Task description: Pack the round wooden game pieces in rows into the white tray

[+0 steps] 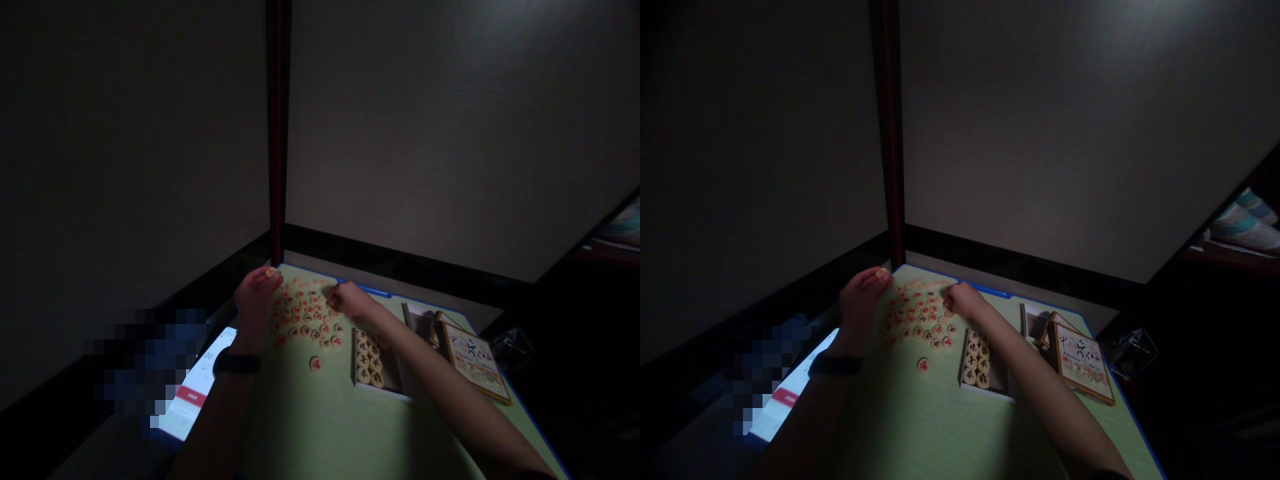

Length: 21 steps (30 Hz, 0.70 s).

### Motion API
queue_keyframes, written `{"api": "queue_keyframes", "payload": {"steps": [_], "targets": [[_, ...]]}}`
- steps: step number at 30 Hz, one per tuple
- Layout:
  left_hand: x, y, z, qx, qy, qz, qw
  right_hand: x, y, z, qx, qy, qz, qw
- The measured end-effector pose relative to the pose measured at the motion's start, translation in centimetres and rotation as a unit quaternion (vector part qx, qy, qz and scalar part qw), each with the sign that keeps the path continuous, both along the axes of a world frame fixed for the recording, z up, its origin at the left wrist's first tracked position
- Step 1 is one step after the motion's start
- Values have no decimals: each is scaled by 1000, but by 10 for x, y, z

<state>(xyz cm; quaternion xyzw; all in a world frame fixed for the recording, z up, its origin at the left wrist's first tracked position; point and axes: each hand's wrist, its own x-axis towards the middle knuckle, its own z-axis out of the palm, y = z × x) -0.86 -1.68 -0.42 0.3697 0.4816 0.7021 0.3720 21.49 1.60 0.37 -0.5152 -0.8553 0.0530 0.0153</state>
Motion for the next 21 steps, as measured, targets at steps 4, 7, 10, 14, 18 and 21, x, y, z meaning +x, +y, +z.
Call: {"api": "queue_keyframes", "payload": {"steps": [4, 7, 10, 14, 18, 21], "targets": [[0, 1, 0, 41, -32, 39, 998, -14, 2, -1, 11, -40, -7, 999], [1, 2, -1, 25, -32, 35, 999, -21, 4, -3, 16, -61, -1, 998], [1, 2, -3, 4, -34, 31, 999, -26, 5, -7, 13, -70, 17, 997], [0, 3, -5, -1, -31, 25, 999, -27, 8, -12, 5, -64, 36, 997], [0, 4, -6, -2, -32, 21, 999, -23, 11, -12, 0, -28, 32, 999], [0, 4, -6, -12, -37, 10, 999, -16, 15, -12, -9, 6, 10, 1000]]}}
